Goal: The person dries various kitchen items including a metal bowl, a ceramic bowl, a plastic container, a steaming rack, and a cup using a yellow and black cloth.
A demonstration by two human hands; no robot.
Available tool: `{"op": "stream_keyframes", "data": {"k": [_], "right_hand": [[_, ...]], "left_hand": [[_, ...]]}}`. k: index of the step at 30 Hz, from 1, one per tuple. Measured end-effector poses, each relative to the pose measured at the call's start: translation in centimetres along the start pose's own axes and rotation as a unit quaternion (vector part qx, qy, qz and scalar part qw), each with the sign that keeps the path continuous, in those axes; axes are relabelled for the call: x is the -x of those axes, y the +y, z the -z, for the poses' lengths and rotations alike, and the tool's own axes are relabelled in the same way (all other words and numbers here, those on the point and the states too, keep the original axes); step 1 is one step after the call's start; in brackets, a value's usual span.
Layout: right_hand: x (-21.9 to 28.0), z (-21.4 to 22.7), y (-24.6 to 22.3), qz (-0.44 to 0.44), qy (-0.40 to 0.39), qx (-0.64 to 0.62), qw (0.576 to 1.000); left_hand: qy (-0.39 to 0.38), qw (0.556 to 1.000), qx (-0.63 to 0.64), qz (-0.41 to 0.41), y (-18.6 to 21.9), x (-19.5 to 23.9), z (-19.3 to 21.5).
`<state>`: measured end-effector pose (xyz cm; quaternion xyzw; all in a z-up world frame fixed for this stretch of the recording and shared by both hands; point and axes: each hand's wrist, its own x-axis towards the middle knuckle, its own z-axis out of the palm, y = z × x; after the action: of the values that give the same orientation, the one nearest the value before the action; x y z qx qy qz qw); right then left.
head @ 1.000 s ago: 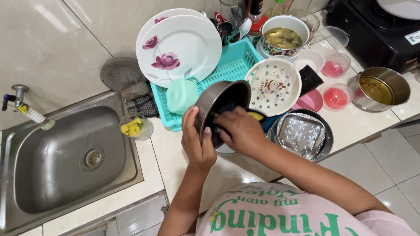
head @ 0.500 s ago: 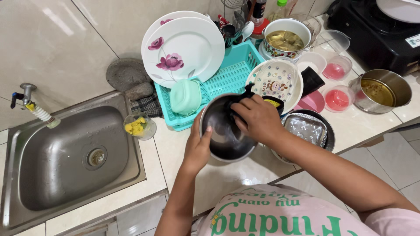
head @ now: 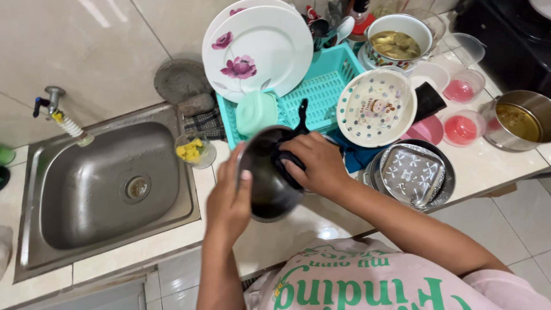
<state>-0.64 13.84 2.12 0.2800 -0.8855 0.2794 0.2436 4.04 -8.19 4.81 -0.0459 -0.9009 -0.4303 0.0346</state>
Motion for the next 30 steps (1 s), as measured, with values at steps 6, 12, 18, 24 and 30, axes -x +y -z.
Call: {"op": "stream_keyframes", "data": {"k": [6, 12, 18, 24, 30], "right_hand": [[3.0, -4.4, 0.0, -0.112, -0.096, -0.294, 0.944], [6.2, -10.2, 1.1, -0.252, -0.218, -0.453, 0.827], [7.6, -11.1, 1.2, -0.224, -0.270, -0.362, 0.864], [6.5, -10.9, 0.7, -0.212, -0.274, -0.333, 0.877], [5.9, -11.1, 1.0, -0.198, -0.247, -0.347, 0.883]], "left_hand": [[0.168, 0.981, -0.092, -0.008, -0.5, -1.2, 3.1], [0.219, 0.970, -0.110, 0.009, -3.1, -7.0, 1.3], [0.276, 0.933, -0.207, -0.098, -4.8, -14.0, -1.9], [0.230, 0.927, -0.281, -0.091, -5.9, -19.9, -7.5], [0.233, 0.882, -0.399, -0.095, -6.9, -22.2, -11.8]]}}
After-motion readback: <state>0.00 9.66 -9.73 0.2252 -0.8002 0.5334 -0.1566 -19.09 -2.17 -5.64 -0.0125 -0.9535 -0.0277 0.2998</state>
